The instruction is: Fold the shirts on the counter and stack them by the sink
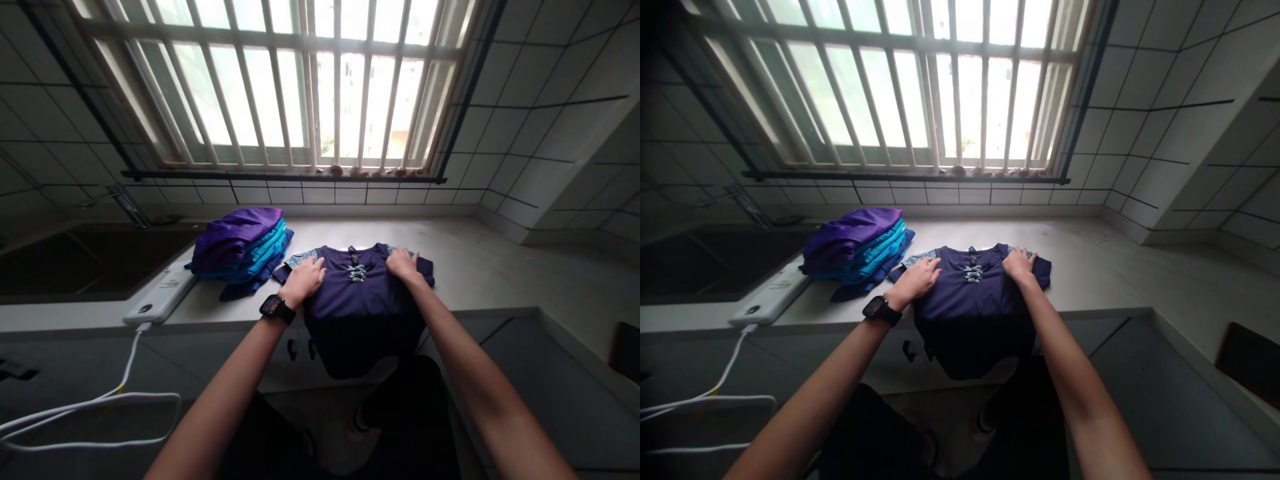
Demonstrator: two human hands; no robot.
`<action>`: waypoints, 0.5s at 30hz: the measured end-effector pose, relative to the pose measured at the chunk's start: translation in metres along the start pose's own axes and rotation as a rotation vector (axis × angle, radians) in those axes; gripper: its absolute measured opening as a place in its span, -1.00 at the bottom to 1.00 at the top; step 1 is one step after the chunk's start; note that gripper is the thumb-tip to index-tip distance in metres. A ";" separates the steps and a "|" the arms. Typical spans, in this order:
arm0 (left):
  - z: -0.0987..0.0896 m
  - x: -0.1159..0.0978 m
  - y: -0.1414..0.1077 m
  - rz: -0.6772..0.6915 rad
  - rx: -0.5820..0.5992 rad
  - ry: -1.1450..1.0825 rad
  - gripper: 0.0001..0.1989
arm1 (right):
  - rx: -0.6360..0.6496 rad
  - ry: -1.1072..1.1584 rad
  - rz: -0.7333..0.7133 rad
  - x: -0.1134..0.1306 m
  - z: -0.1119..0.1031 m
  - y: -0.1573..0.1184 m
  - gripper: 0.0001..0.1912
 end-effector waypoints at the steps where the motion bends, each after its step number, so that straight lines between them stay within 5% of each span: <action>1: 0.009 0.002 0.008 -0.041 0.040 -0.029 -0.44 | 0.012 -0.041 -0.057 0.014 0.006 -0.004 -0.43; 4: 0.033 0.018 0.021 -0.148 0.106 -0.076 -0.34 | 0.138 -0.105 -0.219 0.042 0.031 -0.015 -0.39; 7: 0.042 0.030 0.027 -0.131 0.105 -0.106 -0.31 | 0.157 -0.117 -0.227 0.036 0.035 -0.015 -0.38; 12: 0.040 0.040 0.030 -0.095 0.101 -0.120 -0.32 | 0.082 -0.015 -0.239 0.007 0.011 -0.004 -0.38; 15: 0.039 0.040 0.031 -0.087 0.109 -0.119 -0.32 | -0.077 0.092 -0.217 -0.021 -0.021 -0.002 -0.39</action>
Point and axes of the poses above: each hand's wrist, its own y-axis towards the middle knuckle, its own z-axis out of the palm, x = y × z, the point moved 9 cm from there along y, towards the middle knuckle, and after that the axes turned 2 degrees about x, right-handed, at the moved point
